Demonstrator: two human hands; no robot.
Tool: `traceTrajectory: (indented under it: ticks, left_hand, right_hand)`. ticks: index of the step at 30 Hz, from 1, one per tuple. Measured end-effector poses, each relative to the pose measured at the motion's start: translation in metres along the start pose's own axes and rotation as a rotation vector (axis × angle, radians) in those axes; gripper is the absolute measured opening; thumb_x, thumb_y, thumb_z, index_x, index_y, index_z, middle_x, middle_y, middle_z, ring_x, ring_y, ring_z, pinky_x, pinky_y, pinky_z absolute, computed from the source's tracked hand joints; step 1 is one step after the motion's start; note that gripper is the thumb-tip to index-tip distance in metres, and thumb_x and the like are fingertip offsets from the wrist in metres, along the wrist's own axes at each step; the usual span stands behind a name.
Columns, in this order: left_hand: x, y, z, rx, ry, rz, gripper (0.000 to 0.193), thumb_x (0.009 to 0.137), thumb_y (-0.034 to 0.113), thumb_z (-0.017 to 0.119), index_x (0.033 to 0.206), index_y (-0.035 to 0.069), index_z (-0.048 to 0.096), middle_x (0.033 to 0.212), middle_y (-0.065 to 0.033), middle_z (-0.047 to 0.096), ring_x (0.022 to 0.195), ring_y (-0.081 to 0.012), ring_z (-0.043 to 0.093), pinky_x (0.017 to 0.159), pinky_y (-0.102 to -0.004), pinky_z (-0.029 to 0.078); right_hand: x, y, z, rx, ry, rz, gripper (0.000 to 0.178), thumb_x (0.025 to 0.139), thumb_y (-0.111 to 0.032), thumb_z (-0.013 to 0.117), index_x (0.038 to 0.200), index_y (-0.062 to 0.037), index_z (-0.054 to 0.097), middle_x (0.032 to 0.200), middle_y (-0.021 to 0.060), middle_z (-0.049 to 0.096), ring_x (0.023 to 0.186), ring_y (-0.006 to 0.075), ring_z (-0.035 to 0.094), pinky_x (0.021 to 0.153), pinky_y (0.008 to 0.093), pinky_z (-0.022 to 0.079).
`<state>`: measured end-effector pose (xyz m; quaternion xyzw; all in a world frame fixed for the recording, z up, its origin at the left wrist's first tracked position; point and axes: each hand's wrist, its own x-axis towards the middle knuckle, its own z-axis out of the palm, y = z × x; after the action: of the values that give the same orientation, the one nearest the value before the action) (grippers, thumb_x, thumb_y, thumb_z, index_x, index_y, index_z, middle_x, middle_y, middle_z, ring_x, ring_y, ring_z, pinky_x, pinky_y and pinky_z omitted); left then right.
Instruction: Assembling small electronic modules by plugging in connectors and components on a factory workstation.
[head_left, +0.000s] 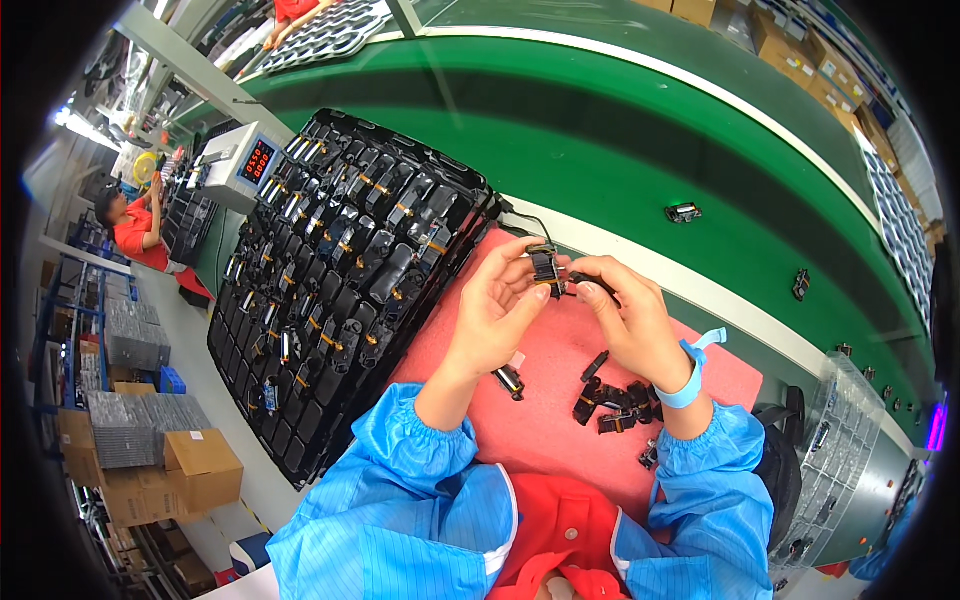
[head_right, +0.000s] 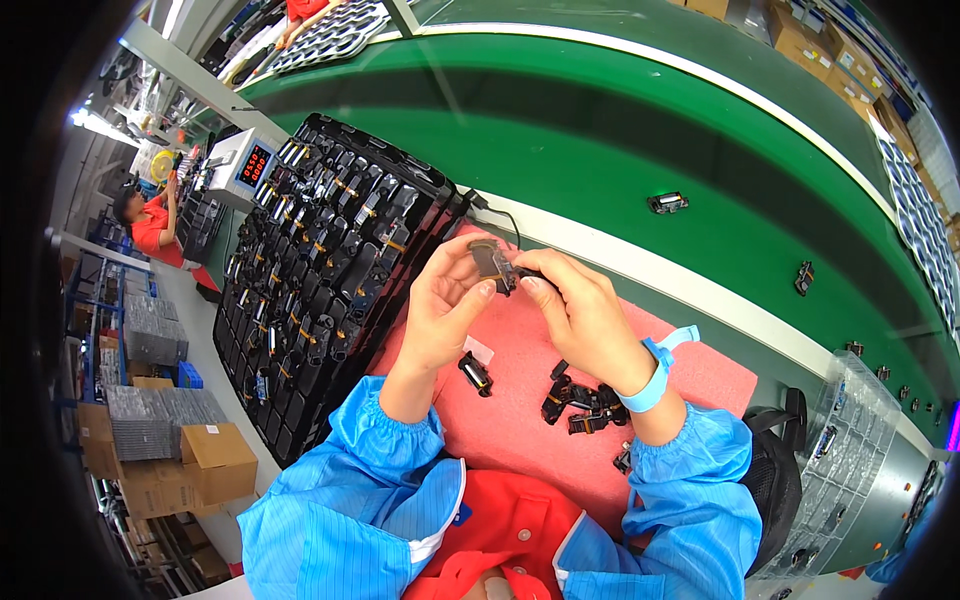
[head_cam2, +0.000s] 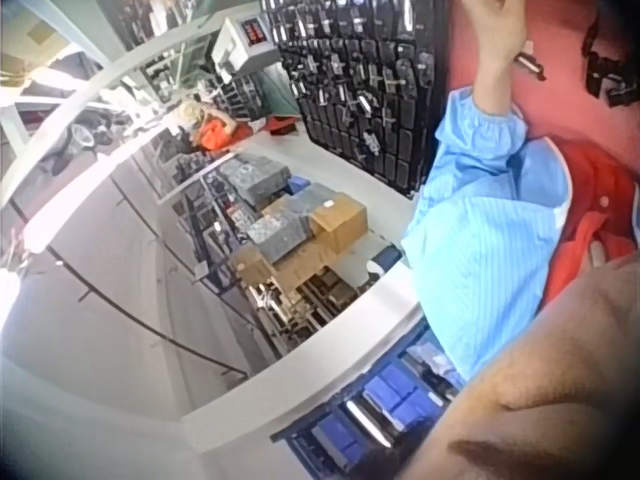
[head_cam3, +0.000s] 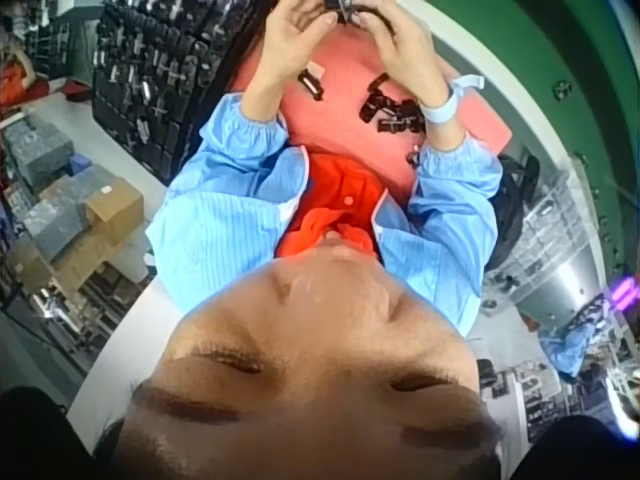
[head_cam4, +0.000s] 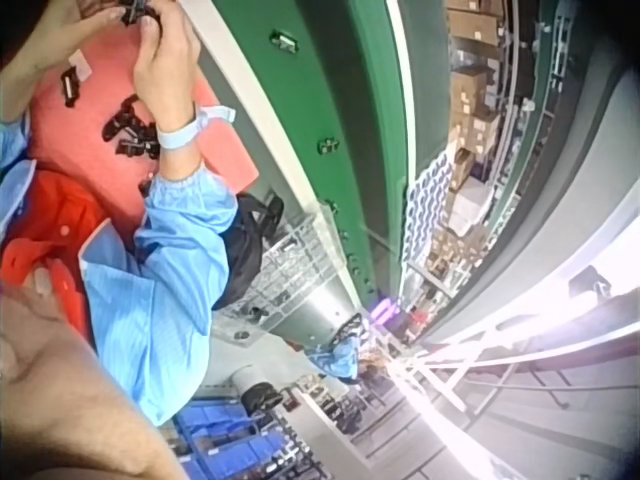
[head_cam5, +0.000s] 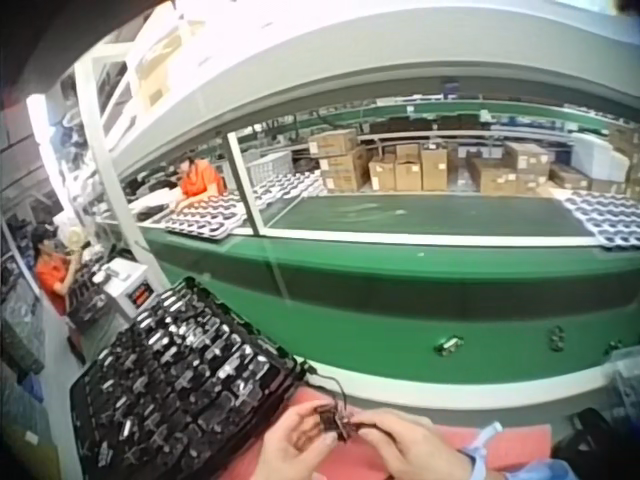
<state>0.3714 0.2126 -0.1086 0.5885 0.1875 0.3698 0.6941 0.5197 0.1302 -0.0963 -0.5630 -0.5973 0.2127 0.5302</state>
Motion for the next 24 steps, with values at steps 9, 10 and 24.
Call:
traceTrajectory:
  ticks: [9, 10, 24]
  left_hand:
    - [0.001, -0.001, -0.003, 0.190, -0.110, 0.081, 0.044, 0.082, -0.008, 0.046, 0.125, -0.003, 0.037, 0.112, -0.0166, 0.054, 0.103, -0.0204, 0.054, 0.089, -0.0305, 0.043]
    - [0.001, 0.000, -0.003, 0.291, -0.139, 0.077, 0.044, 0.082, -0.008, 0.046, 0.125, -0.003, 0.038, 0.111, -0.0166, 0.055, 0.103, -0.0206, 0.055, 0.089, -0.0308, 0.044]
    - [0.002, 0.002, 0.010, 0.795, 0.144, 0.393, 0.032, 0.071, 0.008, 0.067, 0.099, -0.002, 0.055, 0.094, -0.0153, 0.056, 0.084, -0.0303, 0.057, 0.073, -0.0348, 0.046]
  right_hand:
    - [-0.001, -0.003, -0.002, -0.147, -0.063, -0.017, 0.016, 0.082, -0.002, 0.053, 0.097, 0.0014, 0.057, 0.087, 0.0150, 0.061, 0.076, 0.0246, 0.060, 0.065, 0.0299, 0.047]
    - [-0.001, -0.003, -0.003, -0.197, -0.095, -0.012, 0.015, 0.082, -0.002, 0.053, 0.096, 0.0016, 0.057, 0.086, 0.0156, 0.060, 0.075, 0.0255, 0.060, 0.065, 0.0303, 0.047]
    - [0.000, 0.001, 0.005, -0.144, 0.028, -0.043, 0.012, 0.079, -0.001, 0.056, 0.090, 0.0028, 0.057, 0.079, 0.0157, 0.060, 0.068, 0.0277, 0.060, 0.060, 0.0318, 0.047]
